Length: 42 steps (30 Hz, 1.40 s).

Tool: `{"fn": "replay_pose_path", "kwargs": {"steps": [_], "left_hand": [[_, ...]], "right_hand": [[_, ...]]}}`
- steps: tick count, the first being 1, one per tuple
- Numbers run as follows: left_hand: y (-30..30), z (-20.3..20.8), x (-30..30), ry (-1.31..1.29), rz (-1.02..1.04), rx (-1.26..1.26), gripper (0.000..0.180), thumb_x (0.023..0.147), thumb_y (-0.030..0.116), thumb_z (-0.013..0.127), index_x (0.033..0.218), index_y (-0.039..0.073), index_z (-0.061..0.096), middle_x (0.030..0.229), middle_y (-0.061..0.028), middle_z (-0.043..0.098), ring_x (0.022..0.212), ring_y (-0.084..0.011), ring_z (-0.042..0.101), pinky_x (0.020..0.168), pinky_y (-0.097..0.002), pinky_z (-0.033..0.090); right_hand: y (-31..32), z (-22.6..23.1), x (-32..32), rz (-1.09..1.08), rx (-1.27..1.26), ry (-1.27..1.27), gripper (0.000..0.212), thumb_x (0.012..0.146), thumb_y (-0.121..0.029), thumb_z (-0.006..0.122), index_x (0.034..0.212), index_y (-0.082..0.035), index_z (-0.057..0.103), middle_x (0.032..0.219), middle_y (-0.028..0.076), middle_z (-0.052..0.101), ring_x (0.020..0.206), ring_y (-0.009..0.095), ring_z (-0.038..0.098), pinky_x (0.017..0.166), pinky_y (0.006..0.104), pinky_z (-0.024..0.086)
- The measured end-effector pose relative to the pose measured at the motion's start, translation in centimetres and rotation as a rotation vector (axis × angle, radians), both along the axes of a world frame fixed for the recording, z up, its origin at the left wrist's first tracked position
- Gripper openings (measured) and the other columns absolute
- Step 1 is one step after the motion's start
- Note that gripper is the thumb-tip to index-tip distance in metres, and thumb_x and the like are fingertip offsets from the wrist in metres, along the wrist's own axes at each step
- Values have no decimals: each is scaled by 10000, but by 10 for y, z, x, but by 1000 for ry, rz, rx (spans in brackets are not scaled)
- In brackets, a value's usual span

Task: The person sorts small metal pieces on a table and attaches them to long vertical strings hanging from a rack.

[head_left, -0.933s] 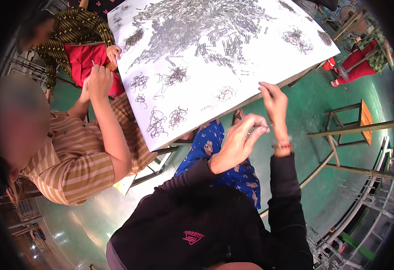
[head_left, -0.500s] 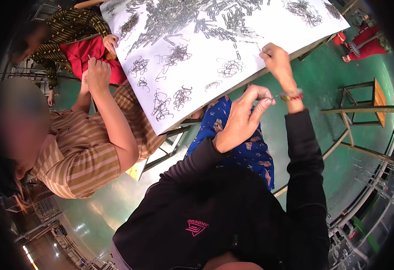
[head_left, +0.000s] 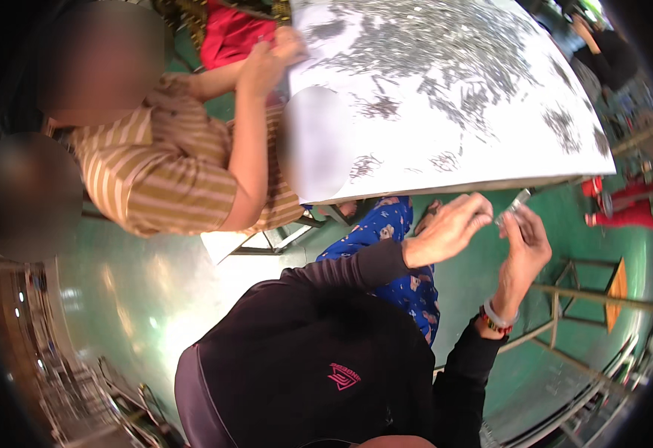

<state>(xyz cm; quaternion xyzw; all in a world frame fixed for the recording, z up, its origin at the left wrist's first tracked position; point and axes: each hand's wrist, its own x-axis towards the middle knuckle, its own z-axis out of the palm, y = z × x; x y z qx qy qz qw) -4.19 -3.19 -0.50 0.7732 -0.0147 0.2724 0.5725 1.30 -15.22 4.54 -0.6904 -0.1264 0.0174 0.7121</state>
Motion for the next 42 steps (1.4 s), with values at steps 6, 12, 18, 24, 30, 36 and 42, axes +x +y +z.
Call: {"fn": "replay_pose_path", "kwargs": {"steps": [6, 12, 18, 24, 30, 36, 42], "left_hand": [[20, -4, -14, -64, 28, 166, 210, 865, 181, 589, 996, 32, 519, 898, -119, 564, 867, -285, 548, 774, -364, 444], [176, -44, -15, 139, 520, 486, 172, 792, 136, 637, 924, 28, 653, 861, -123, 650, 820, -286, 620, 718, -343, 487], [263, -72, -29, 518, 622, 817, 105, 768, 159, 631, 837, 95, 678, 796, -125, 626, 793, -320, 600, 690, -403, 483], [254, -55, -25, 500, 653, 768, 107, 808, 157, 598, 860, 65, 615, 837, -137, 605, 804, -335, 595, 686, -417, 468], [193, -71, 36, 106, 400, 663, 186, 747, 24, 538, 908, 30, 633, 918, -130, 640, 889, -302, 606, 781, -380, 484], [121, -66, 63, 388, 223, 558, 208, 797, 160, 582, 939, 24, 648, 856, -182, 645, 823, -362, 618, 724, -424, 492], [222, -67, 20, 380, 685, 632, 121, 771, 94, 574, 814, -3, 634, 776, -196, 631, 737, -354, 625, 654, -436, 500]], "right_hand": [[10, -7, -8, -16, 77, -68, 173, 773, 41, 666, 935, 61, 610, 788, 75, 631, 684, 99, 571, 576, 208, 449], [9, -4, -12, -14, 40, -39, 165, 774, 57, 658, 932, 43, 616, 800, 70, 630, 708, 101, 584, 664, 212, 482], [-4, -6, -11, -14, 7, -39, 182, 758, 80, 661, 930, 34, 625, 796, 62, 634, 725, 93, 585, 696, 207, 475], [-4, -1, -7, -12, 35, -49, 183, 756, 83, 660, 930, 34, 629, 804, 63, 643, 727, 91, 592, 691, 202, 482], [-11, 1, -15, -49, 11, -73, 162, 770, 60, 662, 927, 41, 627, 793, 53, 633, 714, 85, 586, 679, 201, 491], [-8, -5, -12, -70, -23, -77, 152, 786, 27, 669, 932, 38, 627, 799, 46, 626, 729, 80, 574, 675, 205, 487], [-10, -13, -12, -69, -23, -83, 146, 790, 27, 656, 931, 37, 621, 794, 44, 628, 687, 77, 555, 647, 196, 454]]}}
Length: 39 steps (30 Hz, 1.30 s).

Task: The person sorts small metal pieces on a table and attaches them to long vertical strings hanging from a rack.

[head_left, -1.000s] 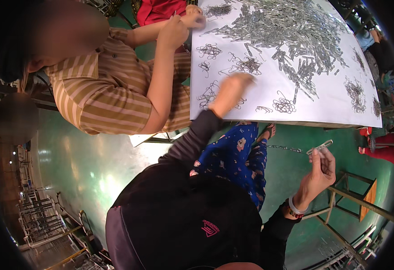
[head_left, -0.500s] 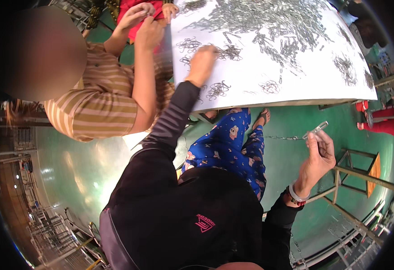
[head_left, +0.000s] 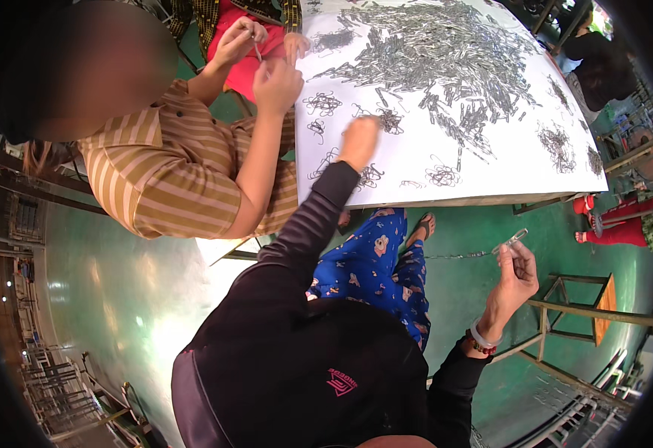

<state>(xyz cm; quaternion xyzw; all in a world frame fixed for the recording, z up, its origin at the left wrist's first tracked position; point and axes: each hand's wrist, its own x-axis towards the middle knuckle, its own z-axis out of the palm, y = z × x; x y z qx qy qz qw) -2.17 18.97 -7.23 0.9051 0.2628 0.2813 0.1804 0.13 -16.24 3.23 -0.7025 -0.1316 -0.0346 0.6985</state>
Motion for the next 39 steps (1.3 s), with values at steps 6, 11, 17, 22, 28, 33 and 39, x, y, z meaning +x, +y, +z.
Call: {"fn": "replay_pose_path", "kwargs": {"steps": [6, 11, 17, 22, 28, 33, 39], "left_hand": [[35, -15, -25, 141, 111, 104, 96, 755, 34, 543, 748, -34, 610, 867, -240, 587, 814, -380, 598, 680, -451, 499], [44, -20, -14, -16, 44, 94, 88, 777, -5, 464, 752, -39, 541, 765, -226, 575, 743, -383, 575, 664, -444, 455], [-56, 77, 8, -304, -342, -548, 152, 886, 85, 541, 958, -41, 588, 839, -134, 635, 650, -174, 595, 625, -286, 481], [-160, 138, 5, -242, -782, -1047, 167, 877, 75, 580, 977, -59, 583, 899, -87, 635, 755, -126, 602, 715, -252, 491], [-189, 140, 14, -336, -871, -840, 136, 836, 89, 634, 925, -14, 629, 937, -69, 625, 811, -132, 605, 746, -279, 496], [-199, 140, 23, -320, -810, -772, 178, 840, 137, 612, 917, -22, 632, 882, -95, 655, 802, -143, 621, 707, -282, 499], [-210, 136, 38, -530, -820, -727, 153, 875, 99, 539, 941, -37, 564, 797, -136, 664, 735, -182, 656, 639, -285, 509]], "right_hand": [[-2, 1, -1, 19, 16, 54, 165, 777, 52, 658, 938, 32, 622, 808, 46, 632, 722, 84, 575, 679, 204, 471], [-3, 9, 5, 31, 29, 47, 191, 738, 71, 690, 915, 17, 642, 809, 33, 632, 746, 83, 582, 689, 208, 481], [6, 9, 10, 28, 63, 68, 269, 739, 57, 691, 1000, 47, 629, 787, 22, 623, 721, 70, 565, 682, 201, 473], [7, 9, 16, -10, 51, 69, 249, 772, 62, 650, 1018, 54, 614, 772, 22, 622, 704, 70, 563, 660, 192, 460], [20, 4, 19, 28, 127, 3, 234, 768, 54, 660, 998, 28, 622, 820, 39, 639, 751, 75, 583, 671, 199, 473], [20, 5, 24, -40, 52, -25, 252, 759, 28, 680, 1005, 13, 627, 802, 31, 642, 733, 79, 590, 658, 194, 473], [19, 3, 33, 38, 130, -62, 269, 770, 6, 680, 1034, 20, 633, 847, 39, 647, 759, 80, 589, 712, 194, 475]]}}
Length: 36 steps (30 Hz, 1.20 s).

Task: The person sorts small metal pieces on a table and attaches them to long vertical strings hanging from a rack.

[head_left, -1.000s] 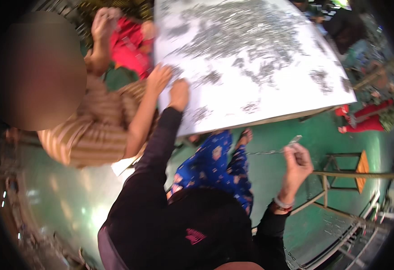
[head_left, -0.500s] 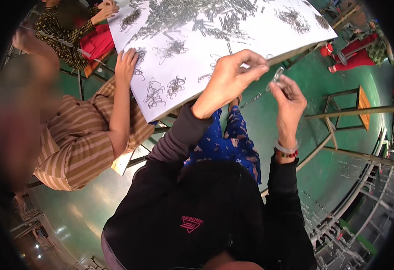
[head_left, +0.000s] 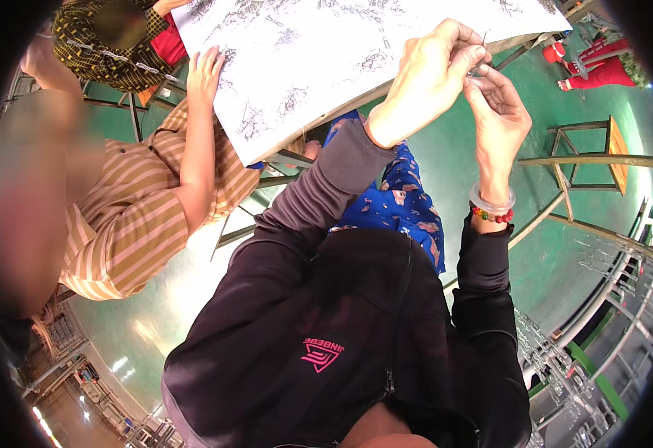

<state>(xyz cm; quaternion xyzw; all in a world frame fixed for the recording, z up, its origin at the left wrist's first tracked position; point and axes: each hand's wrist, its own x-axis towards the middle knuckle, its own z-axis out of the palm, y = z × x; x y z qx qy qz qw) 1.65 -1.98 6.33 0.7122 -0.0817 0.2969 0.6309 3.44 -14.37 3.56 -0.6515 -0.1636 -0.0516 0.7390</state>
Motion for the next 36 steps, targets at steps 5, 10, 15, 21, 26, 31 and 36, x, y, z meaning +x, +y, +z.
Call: {"fn": "replay_pose_path", "kwargs": {"steps": [5, 10, 15, 21, 26, 31, 36], "left_hand": [[11, 15, -9, 92, 31, 13, 102, 886, 63, 510, 915, -29, 543, 771, -130, 645, 723, -218, 659, 650, -296, 508], [10, -1, -5, 87, -2, 70, 109, 878, 103, 550, 920, 4, 567, 851, -103, 624, 783, -211, 611, 692, -308, 471], [-3, -16, -12, 135, -121, 138, 78, 862, 37, 574, 930, 0, 566, 874, -87, 640, 809, -157, 628, 715, -279, 490], [12, -28, -28, 240, -125, -57, 69, 864, -25, 542, 930, -10, 530, 881, -119, 629, 847, -171, 602, 773, -293, 478], [5, -28, -28, 296, -186, -110, 54, 885, -15, 523, 936, -19, 507, 898, -113, 604, 862, -143, 562, 783, -263, 445], [7, -37, -28, 258, -93, -57, 41, 866, 12, 565, 886, -19, 548, 835, -85, 635, 760, -139, 594, 703, -259, 472], [3, -29, -26, 259, -88, -64, 58, 869, 28, 561, 889, -23, 544, 779, -83, 624, 675, -116, 587, 624, -249, 473]], "right_hand": [[-9, 2, 27, 32, -135, 104, 236, 819, -60, 652, 1045, 10, 646, 878, 49, 659, 763, 80, 588, 697, 196, 463], [10, -30, 104, 147, -334, 56, 233, 858, -107, 582, 1041, 21, 647, 876, 77, 679, 763, 94, 588, 709, 245, 477], [53, -103, 179, 161, -796, -517, 176, 788, -52, 487, 795, 47, 632, 812, 214, 630, 765, 335, 602, 704, 414, 466], [110, -120, 167, 105, -1289, -743, 195, 705, 45, 468, 848, 98, 590, 895, 271, 585, 855, 394, 572, 724, 424, 487], [72, -91, 168, 156, -989, -418, 201, 706, 25, 552, 895, 78, 592, 807, 238, 632, 781, 336, 630, 657, 377, 508], [28, -29, 103, 284, -164, 316, 237, 723, -10, 695, 941, 53, 626, 770, 133, 670, 648, 155, 628, 556, 262, 487], [0, 29, 39, 274, 68, 291, 196, 742, 6, 709, 921, 46, 638, 777, 90, 663, 637, 78, 573, 541, 203, 447]]}}
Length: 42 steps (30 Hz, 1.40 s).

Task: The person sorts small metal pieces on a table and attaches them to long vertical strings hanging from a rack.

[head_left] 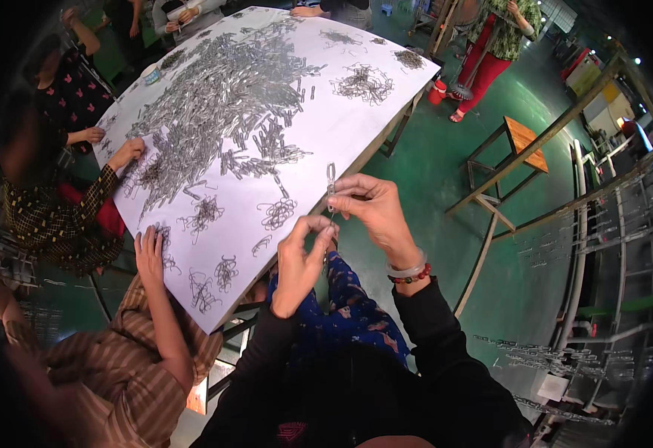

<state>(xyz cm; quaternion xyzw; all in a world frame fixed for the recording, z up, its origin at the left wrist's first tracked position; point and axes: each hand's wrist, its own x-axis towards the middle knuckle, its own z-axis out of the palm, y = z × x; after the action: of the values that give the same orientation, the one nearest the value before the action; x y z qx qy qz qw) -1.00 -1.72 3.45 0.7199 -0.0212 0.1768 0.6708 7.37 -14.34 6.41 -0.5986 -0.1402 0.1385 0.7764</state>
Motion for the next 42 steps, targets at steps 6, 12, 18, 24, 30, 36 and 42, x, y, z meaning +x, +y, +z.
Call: {"fn": "replay_pose_path", "kwargs": {"steps": [6, 12, 18, 24, 30, 36, 42], "left_hand": [[-7, 16, -8, -17, 37, 114, 78, 861, 33, 580, 898, -28, 547, 761, -90, 621, 613, -119, 587, 556, -253, 464], [9, 19, -19, -73, 109, 135, 85, 852, 54, 593, 919, 7, 574, 777, -85, 625, 617, -125, 581, 548, -269, 460], [17, 13, -20, -249, 140, 343, 113, 838, 118, 603, 911, 36, 574, 834, -105, 590, 779, -271, 579, 681, -354, 466], [77, -3, -35, 13, 255, 204, 326, 816, 190, 660, 1090, 33, 579, 1046, -134, 581, 856, -239, 601, 768, -346, 496], [233, -100, -19, 343, 690, 911, 149, 751, 115, 611, 832, 5, 672, 810, -206, 638, 738, -343, 627, 678, -402, 499], [242, -123, -21, 449, 700, 1114, 159, 748, 89, 569, 719, -56, 627, 714, -261, 601, 726, -393, 618, 693, -450, 497], [194, -110, -13, 288, 580, 917, 104, 798, 78, 538, 810, -14, 586, 731, -206, 621, 716, -368, 620, 647, -413, 494]], "right_hand": [[-9, 22, -24, -27, 14, -56, 176, 743, 22, 705, 904, 44, 638, 749, 73, 652, 614, 78, 556, 529, 197, 424], [11, 34, -36, -126, -160, -167, 160, 745, -16, 704, 890, 34, 657, 765, 71, 659, 682, 94, 602, 609, 201, 479], [6, 33, -44, -257, -183, -171, 181, 746, 23, 680, 914, 56, 624, 777, 83, 638, 644, 108, 559, 566, 216, 417], [16, 19, -55, -224, -131, -184, 158, 756, 44, 667, 900, 32, 602, 751, 90, 623, 599, 125, 531, 676, 290, 489], [1, 6, -56, -148, -123, -161, 171, 739, 82, 662, 891, 21, 609, 744, 90, 625, 601, 125, 550, 643, 280, 492], [-3, 0, -54, -163, -79, -169, 184, 739, 86, 664, 904, 25, 612, 761, 99, 645, 651, 128, 590, 590, 222, 457], [-18, -3, -61, -174, -67, -230, 167, 751, 67, 666, 905, 27, 614, 775, 110, 658, 647, 114, 584, 583, 212, 445]]}}
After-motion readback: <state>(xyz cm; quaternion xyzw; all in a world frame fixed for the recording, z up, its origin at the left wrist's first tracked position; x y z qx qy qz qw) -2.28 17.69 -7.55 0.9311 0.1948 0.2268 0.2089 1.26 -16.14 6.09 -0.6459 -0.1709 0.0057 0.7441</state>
